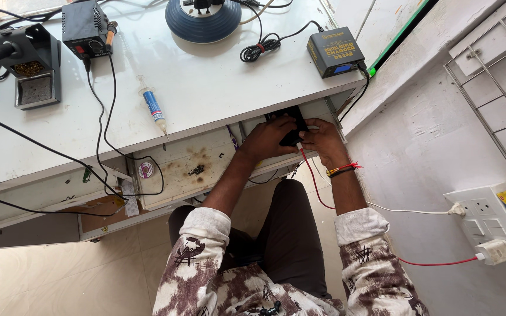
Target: The person sits on the floor at a repair bench and services a disassembled mobile phone. They detach the battery from the phone body, peel the battery label, set the battery on the bench, and use a small hand tool to work on the phone's internal board.
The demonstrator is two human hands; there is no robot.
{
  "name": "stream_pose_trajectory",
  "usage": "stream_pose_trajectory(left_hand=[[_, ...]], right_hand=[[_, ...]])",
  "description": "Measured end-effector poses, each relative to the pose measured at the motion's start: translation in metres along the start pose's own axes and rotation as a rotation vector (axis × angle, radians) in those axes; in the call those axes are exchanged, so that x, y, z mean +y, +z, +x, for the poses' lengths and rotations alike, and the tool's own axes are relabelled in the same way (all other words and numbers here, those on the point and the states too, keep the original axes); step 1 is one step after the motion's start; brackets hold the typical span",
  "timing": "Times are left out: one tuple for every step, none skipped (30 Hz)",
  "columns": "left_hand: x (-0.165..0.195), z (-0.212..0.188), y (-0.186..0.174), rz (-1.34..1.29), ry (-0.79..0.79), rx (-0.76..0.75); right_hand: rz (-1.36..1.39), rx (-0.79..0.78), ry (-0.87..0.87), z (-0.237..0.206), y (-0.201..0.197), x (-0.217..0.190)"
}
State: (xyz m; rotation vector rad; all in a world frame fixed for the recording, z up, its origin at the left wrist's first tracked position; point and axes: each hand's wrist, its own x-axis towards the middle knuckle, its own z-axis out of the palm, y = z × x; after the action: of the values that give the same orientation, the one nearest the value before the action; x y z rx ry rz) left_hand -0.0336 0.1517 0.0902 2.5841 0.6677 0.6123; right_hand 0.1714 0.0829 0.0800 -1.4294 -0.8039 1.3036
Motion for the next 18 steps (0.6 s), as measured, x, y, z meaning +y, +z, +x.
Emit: stream_pose_trajectory(left_hand=[[0.0012, -0.0001, -0.0003, -0.004, -0.008, 0.002], [0.002, 0.0, -0.0011, -0.006, -0.015, 0.005], [0.0028, -0.0003, -0.0015, -0.007, -0.013, 0.01], [0.0033, -0.0004, -0.0022, -0.007, -0.011, 0.014], [0.0037, -0.0001, -0.0027, -0.007, -0.008, 0.02], [0.004, 0.0001, -0.0028, -0.006, -0.015, 0.018], [0.0041, 0.0003, -0.0027, -0.005, -0.021, 0.016], [0.004, 0.0005, -0.0024, -0.003, -0.027, 0.014], [0.0036, 0.0009, -0.0021, -0.01, -0.021, 0.022], [0.0031, 0.0011, -0.0016, -0.017, -0.016, 0.029], [0.0025, 0.0011, -0.0011, -0.023, -0.011, 0.036], [0.0019, 0.0015, -0.0006, -0.031, -0.004, 0.043], [0.0015, 0.0015, 0.0, -0.04, 0.001, 0.049], [0.0012, 0.0014, 0.0005, -0.048, 0.007, 0.055], [0.0008, 0.0015, 0.0005, -0.059, -0.005, 0.048], [0.0009, 0.0014, 0.0009, -0.071, -0.017, 0.04], [0.0008, 0.0018, 0.0007, -0.083, -0.028, 0.033], [0.001, 0.0022, 0.0004, -0.083, -0.038, 0.028]], right_hand=[[-0.007, 0.008, 0.001, 0.0006, 0.0001, 0.0008], [-0.006, 0.009, 0.0, 0.0015, 0.0001, 0.0012], [-0.004, 0.011, 0.001, 0.002, 0.0, 0.0019], [-0.003, 0.013, 0.002, 0.0026, 0.0, 0.0025], [-0.005, 0.014, 0.0, 0.0033, -0.0001, 0.0028], [-0.008, 0.015, -0.002, 0.0036, -0.0002, 0.0032], [-0.01, 0.017, -0.003, 0.0039, -0.0001, 0.0036], [-0.014, 0.023, 0.0, 0.0042, 0.0001, 0.0038], [-0.019, 0.027, 0.002, 0.0046, 0.0005, 0.0036], [-0.023, 0.032, 0.005, 0.0049, 0.001, 0.0036], [-0.026, 0.036, 0.006, 0.0049, 0.0014, 0.0038], [-0.031, 0.038, 0.006, 0.0054, 0.0017, 0.0037], [-0.035, 0.039, 0.007, 0.0054, 0.002, 0.0038], [-0.037, 0.034, 0.004, 0.0052, 0.0022, 0.004], [-0.039, 0.029, 0.0, 0.005, 0.0023, 0.0039], [-0.042, 0.025, -0.003, 0.0044, 0.0021, 0.0041], [-0.036, 0.015, -0.006, 0.0044, 0.0018, 0.0037], [-0.03, 0.006, -0.009, 0.0041, 0.0015, 0.0034]])
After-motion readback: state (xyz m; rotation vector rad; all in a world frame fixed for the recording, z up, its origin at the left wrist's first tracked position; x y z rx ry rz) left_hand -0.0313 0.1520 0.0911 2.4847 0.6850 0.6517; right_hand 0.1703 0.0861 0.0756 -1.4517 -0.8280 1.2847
